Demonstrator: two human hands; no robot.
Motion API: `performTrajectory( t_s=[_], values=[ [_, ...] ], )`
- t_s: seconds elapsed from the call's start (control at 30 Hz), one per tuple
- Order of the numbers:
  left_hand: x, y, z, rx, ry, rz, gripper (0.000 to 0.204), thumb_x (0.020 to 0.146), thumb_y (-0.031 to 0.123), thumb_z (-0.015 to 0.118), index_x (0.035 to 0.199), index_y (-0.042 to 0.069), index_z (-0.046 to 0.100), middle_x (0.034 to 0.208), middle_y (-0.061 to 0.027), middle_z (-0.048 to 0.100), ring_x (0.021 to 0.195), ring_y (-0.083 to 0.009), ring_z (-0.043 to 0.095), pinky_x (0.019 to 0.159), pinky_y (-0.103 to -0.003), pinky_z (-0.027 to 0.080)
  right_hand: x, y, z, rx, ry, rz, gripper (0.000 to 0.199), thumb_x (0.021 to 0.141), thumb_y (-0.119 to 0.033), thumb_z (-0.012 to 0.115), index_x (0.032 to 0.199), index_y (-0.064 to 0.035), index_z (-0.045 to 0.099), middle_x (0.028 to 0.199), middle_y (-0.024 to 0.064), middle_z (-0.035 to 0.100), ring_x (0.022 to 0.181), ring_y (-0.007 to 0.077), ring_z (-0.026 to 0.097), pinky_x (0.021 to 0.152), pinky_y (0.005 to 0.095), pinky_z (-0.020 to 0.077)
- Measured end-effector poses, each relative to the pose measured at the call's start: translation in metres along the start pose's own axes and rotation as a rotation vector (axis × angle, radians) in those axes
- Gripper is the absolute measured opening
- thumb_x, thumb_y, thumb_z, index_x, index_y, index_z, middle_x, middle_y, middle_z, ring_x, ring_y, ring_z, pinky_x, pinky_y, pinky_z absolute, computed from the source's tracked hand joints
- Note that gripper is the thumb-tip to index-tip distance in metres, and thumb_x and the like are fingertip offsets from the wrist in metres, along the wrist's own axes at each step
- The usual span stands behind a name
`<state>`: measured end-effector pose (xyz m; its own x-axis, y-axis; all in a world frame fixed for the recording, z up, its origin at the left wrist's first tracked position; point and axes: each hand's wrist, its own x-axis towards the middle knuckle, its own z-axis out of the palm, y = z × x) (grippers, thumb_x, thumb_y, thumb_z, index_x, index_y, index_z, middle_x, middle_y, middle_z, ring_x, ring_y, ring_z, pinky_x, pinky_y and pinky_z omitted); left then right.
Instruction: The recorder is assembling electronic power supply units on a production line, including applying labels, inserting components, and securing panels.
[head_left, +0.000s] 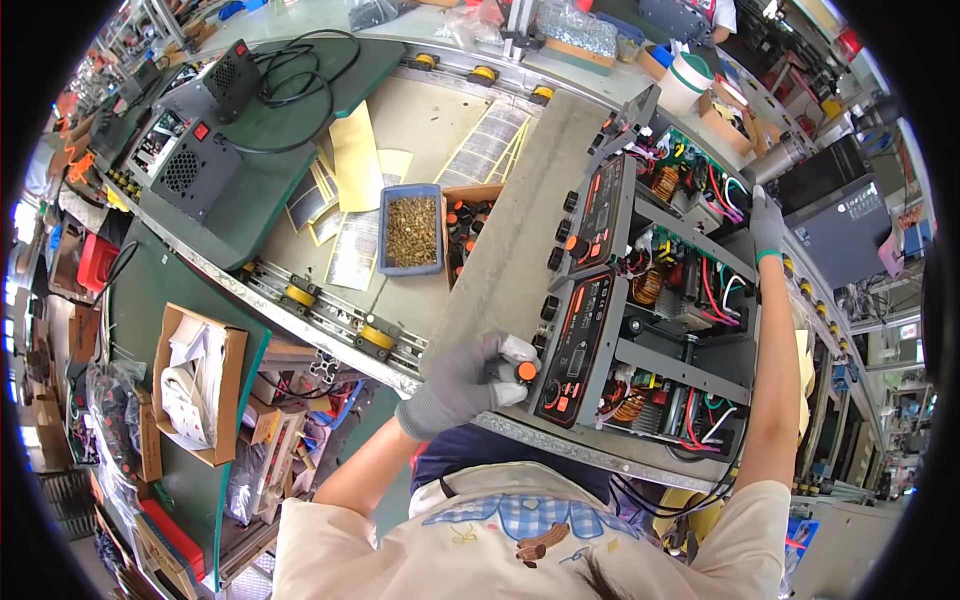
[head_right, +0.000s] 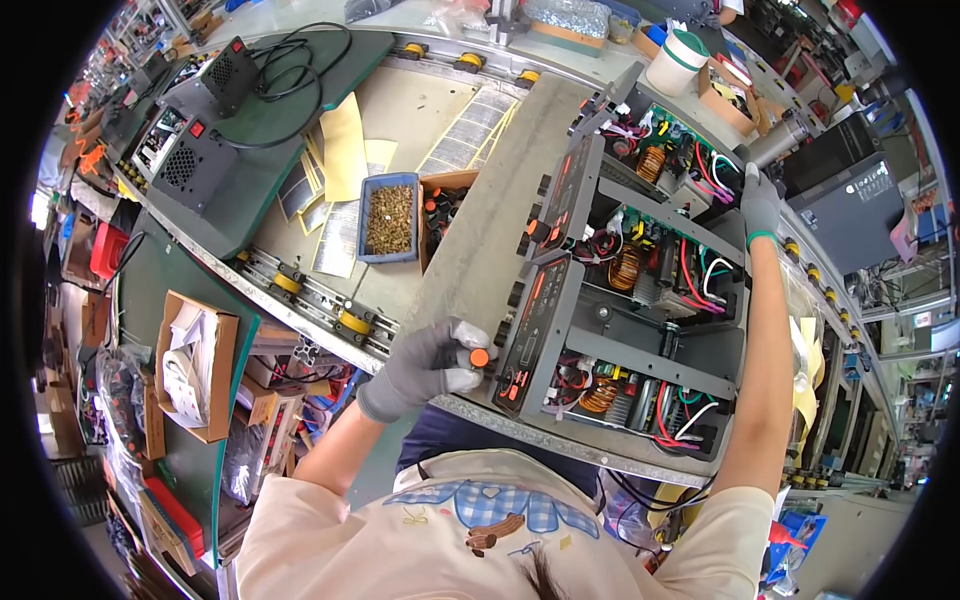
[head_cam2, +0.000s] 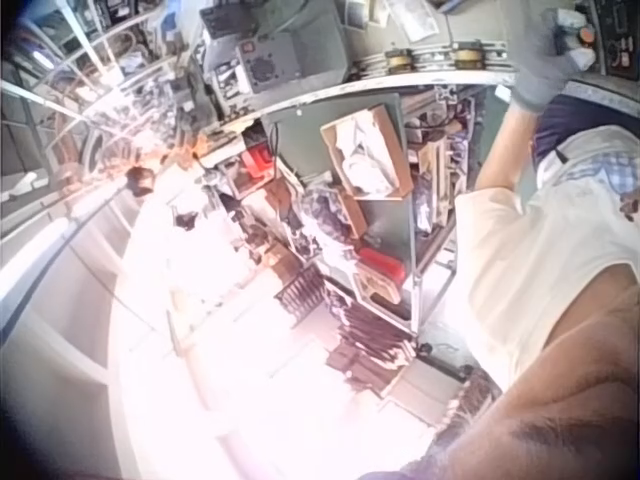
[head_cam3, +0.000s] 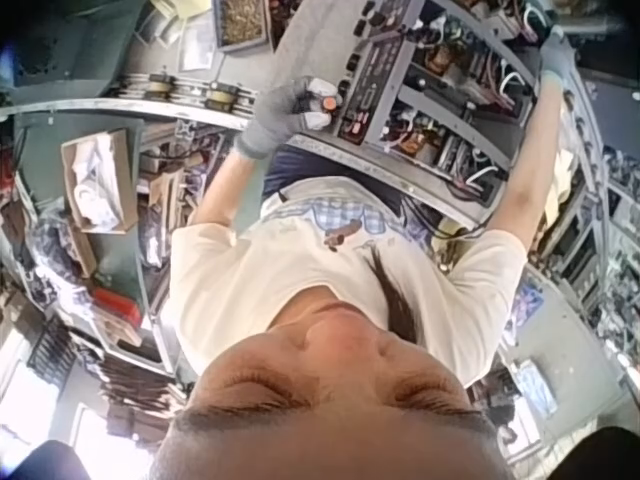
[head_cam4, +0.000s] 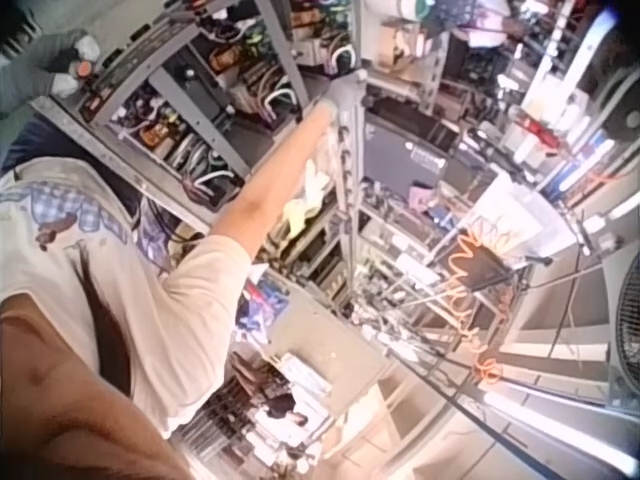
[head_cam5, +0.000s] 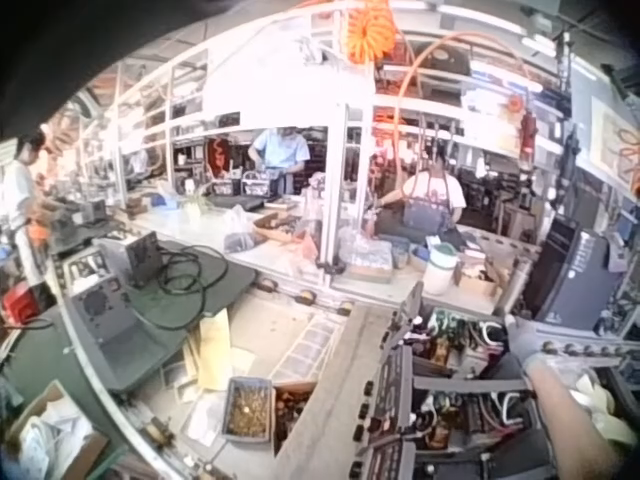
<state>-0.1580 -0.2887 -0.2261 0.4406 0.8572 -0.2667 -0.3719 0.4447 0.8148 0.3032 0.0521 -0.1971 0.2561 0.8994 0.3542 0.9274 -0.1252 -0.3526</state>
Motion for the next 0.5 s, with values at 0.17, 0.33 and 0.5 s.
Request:
performTrajectory(
  t_s=[0.17,0.33,0.5],
  values=[
    [-0.0013,-0.0015,0.0115,0.383,0.023,0.264,0.038,0.085,0.001,0.061,0.122,0.001,0.053,0.103,-0.0012,0.054,0.083,-0.0052,0.053,0.076,-0.021,0.045,0.0022,0.0033,0.0017,-0.009,0.008,-0.019,0.05,0.093,-0.047,0.037,0.115,-0.0089,0.061,0.108,0.0261,0.06,0.104,0.044,0.054,0.089,0.0445,0.0423],
    [-0.0028,-0.0009,0.0109,0.008,0.009,0.123,0.032,0.088,0.009,0.061,0.119,0.002,0.055,0.096,-0.0003,0.055,0.081,-0.0071,0.052,0.077,-0.023,0.045,0.0075,0.0084,0.0025,-0.036,0.019,-0.025,0.05,0.092,-0.048,0.038,0.114,-0.0098,0.062,0.108,0.0254,0.06,0.105,0.0433,0.054,0.09,0.0437,0.0423],
    [0.0014,-0.0058,0.0059,-0.3,-0.033,-0.016,0.03,0.089,0.009,0.059,0.118,0.004,0.056,0.1,-0.0027,0.06,0.086,-0.0089,0.057,0.082,-0.026,0.049,0.0094,0.0098,0.0031,0.009,-0.002,0.021,0.05,0.091,-0.049,0.04,0.116,-0.0103,0.061,0.109,0.0244,0.06,0.107,0.0417,0.055,0.091,0.0421,0.0421]
  ],
)
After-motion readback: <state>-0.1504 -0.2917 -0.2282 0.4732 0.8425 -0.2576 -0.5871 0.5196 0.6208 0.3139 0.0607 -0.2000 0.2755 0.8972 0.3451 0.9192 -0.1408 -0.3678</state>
